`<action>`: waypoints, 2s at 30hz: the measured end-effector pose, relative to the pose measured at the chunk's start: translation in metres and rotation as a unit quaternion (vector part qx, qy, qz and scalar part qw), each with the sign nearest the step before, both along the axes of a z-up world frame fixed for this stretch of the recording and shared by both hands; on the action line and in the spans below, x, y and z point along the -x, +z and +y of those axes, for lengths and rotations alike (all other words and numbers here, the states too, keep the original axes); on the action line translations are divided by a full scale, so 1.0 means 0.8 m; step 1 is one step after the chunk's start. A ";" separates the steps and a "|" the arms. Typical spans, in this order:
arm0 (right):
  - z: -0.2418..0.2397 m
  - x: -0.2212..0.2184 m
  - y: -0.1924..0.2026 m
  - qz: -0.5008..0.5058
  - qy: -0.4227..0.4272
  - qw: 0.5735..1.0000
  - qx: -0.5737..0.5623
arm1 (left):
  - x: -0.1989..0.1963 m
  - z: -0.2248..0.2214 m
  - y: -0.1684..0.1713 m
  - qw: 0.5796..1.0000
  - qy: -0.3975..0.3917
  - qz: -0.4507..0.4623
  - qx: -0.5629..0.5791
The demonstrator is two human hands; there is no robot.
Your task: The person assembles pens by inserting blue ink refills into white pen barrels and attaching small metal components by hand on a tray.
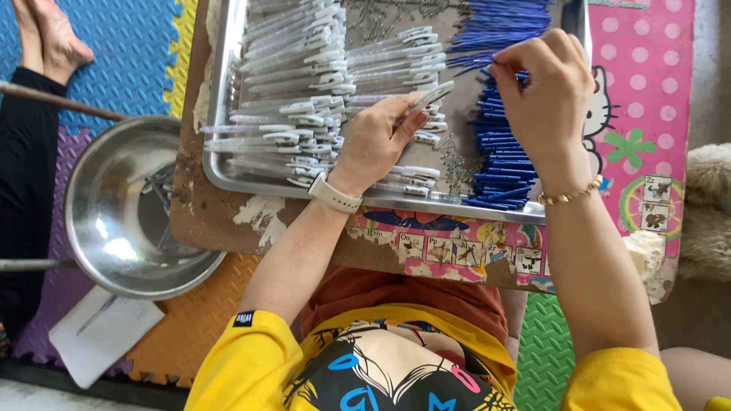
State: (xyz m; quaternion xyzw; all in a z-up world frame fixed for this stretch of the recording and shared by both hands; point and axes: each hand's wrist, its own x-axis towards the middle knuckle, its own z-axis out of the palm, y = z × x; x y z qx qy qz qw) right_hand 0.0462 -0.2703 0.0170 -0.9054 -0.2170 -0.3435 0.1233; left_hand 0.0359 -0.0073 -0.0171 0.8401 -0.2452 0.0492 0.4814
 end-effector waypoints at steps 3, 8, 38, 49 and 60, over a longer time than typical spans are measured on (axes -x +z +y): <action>0.021 0.027 0.017 0.150 0.050 0.950 -0.271 | -0.001 0.000 0.002 1.000 -0.003 -0.014 0.002; 0.045 0.049 0.018 0.263 0.089 0.728 -0.627 | 0.007 -0.002 0.014 0.994 -0.074 0.047 0.065; 0.083 0.070 0.010 0.199 0.158 0.766 -0.591 | 0.011 0.002 0.019 0.981 -0.097 0.125 0.114; 0.027 0.071 0.013 0.115 0.076 0.886 -0.443 | 0.010 0.000 0.016 0.981 -0.110 0.113 0.115; 0.012 0.080 0.026 0.142 -0.004 0.974 -0.178 | 0.011 0.003 0.022 0.978 -0.089 0.145 0.122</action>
